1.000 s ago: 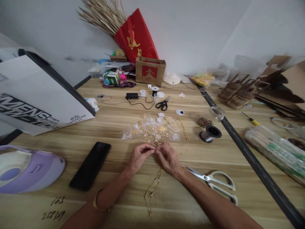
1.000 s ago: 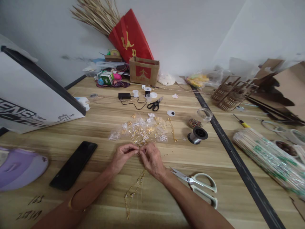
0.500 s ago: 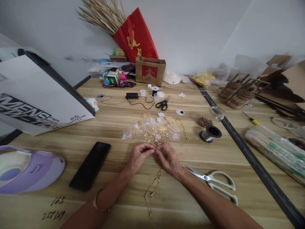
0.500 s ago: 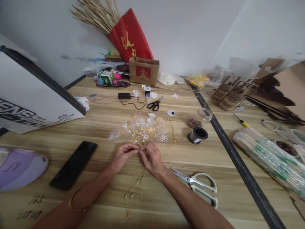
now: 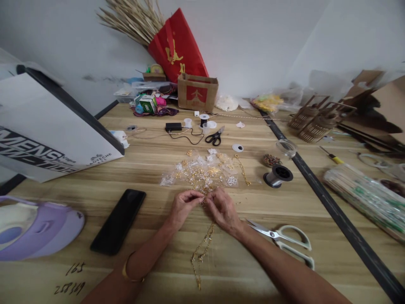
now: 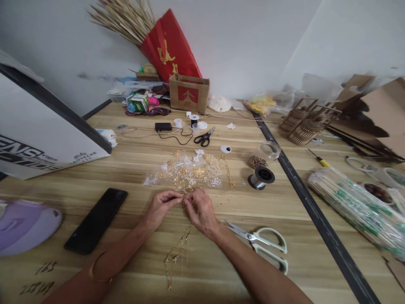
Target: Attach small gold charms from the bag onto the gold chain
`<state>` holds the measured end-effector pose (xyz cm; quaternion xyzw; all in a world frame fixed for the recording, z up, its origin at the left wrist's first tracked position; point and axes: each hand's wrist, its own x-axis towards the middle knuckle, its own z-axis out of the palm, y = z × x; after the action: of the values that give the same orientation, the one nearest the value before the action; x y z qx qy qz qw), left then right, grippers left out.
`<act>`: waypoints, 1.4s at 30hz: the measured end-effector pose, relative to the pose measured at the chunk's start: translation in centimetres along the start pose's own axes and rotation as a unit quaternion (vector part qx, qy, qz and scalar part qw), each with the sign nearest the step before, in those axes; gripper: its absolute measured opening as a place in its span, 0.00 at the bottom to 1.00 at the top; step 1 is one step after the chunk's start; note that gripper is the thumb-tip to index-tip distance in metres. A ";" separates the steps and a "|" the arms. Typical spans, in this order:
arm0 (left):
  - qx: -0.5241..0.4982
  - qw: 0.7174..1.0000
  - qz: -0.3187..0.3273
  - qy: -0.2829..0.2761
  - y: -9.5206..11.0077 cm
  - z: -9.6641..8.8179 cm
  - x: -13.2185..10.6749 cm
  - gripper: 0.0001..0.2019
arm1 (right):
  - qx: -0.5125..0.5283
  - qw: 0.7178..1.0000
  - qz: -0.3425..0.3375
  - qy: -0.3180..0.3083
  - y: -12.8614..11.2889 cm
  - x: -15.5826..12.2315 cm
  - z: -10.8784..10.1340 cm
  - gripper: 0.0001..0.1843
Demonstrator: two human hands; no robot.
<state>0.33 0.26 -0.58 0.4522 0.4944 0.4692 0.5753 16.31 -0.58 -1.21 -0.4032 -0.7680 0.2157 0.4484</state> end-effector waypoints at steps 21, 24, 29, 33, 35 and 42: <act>-0.005 1.000 0.003 0.006 -0.2 0.0 0.1 0.05 | 0.007 1.000 -0.005 0.003 0.1 -0.1 0.0 0.04; -0.007 1.000 0.003 0.006 -0.3 0.0 0.1 0.04 | 0.005 1.000 -0.006 0.001 0.2 -0.1 0.1 0.04; -0.005 1.000 0.003 0.002 -0.3 0.0 0.0 0.04 | 0.003 1.000 -0.002 0.002 0.2 -0.1 0.1 0.04; -0.014 1.000 -0.003 0.001 -0.2 0.1 0.0 0.05 | 0.004 1.000 -0.006 -0.001 0.1 -0.1 0.1 0.04; -0.014 1.000 -0.007 0.002 -0.2 0.1 -0.1 0.05 | 0.007 1.000 -0.010 -0.001 0.1 0.0 0.1 0.04; -0.018 1.000 -0.016 0.000 -0.1 0.1 0.0 0.05 | 0.004 1.000 -0.006 -0.001 0.2 -0.1 0.1 0.04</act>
<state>0.47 0.21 -0.66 0.4337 0.4931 0.4691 0.5905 16.31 -0.56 -1.44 -0.3965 -0.7700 0.2165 0.4505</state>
